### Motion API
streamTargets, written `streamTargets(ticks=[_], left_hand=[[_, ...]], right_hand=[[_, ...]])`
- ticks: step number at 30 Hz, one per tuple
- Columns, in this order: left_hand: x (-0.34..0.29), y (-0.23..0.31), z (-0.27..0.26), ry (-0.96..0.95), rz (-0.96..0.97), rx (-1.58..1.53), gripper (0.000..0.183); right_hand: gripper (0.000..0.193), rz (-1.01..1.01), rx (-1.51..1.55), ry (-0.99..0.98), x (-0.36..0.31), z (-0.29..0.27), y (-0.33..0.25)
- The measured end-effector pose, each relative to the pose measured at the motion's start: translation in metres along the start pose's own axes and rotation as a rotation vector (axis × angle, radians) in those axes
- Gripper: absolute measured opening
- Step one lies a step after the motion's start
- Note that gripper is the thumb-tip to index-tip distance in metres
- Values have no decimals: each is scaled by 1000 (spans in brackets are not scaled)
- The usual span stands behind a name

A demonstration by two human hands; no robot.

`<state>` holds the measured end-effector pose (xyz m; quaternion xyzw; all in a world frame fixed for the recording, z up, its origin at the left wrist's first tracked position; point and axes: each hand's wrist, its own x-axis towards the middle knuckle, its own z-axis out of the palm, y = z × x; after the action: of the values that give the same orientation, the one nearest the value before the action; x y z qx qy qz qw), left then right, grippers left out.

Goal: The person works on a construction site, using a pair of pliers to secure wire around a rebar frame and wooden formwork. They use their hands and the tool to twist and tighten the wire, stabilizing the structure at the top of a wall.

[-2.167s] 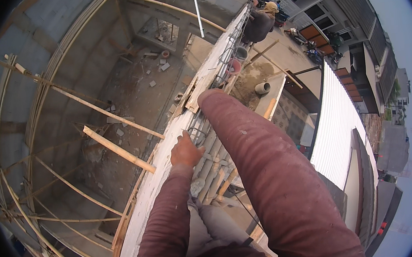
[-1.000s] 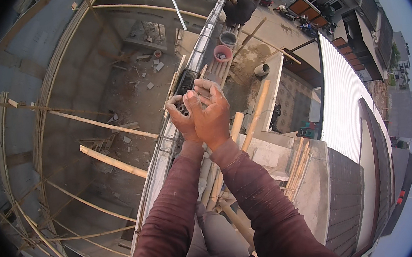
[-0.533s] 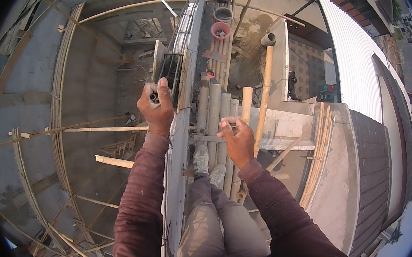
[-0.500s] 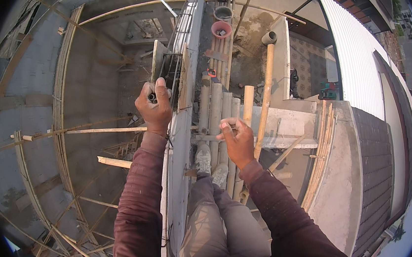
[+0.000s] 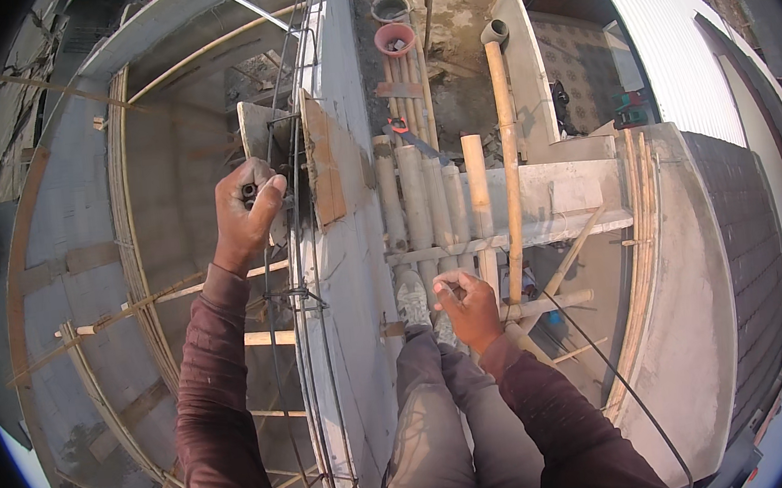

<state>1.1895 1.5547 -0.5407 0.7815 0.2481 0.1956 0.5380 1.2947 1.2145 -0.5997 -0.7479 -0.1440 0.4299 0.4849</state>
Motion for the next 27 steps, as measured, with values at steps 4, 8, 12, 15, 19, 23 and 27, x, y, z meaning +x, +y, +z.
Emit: streamTargets(ticks=[4, 8, 12, 15, 19, 23, 27], left_hand=[[-34, -7, 18, 200, 14, 131, 19], [-62, -8, 18, 199, 34, 225, 19], [-65, 4, 12, 163, -23, 264, 42], [-77, 10, 9, 148, -234, 221, 51], [-79, 14, 8, 132, -111, 689, 44], [-81, 21, 8, 99, -309, 706, 45], [-79, 40, 9, 168, -185, 703, 45]], right_hand=[[17, -18, 72, -17, 6, 26, -29], [19, -112, 16, -82, 22, 59, -45], [18, -268, -45, -100, 32, 89, -76], [16, -331, -87, -91, 39, 99, -90], [15, -501, -161, -51, 48, 112, -100], [16, -487, -166, -96, 55, 123, -122], [26, -585, -334, -111, 78, 134, -140]])
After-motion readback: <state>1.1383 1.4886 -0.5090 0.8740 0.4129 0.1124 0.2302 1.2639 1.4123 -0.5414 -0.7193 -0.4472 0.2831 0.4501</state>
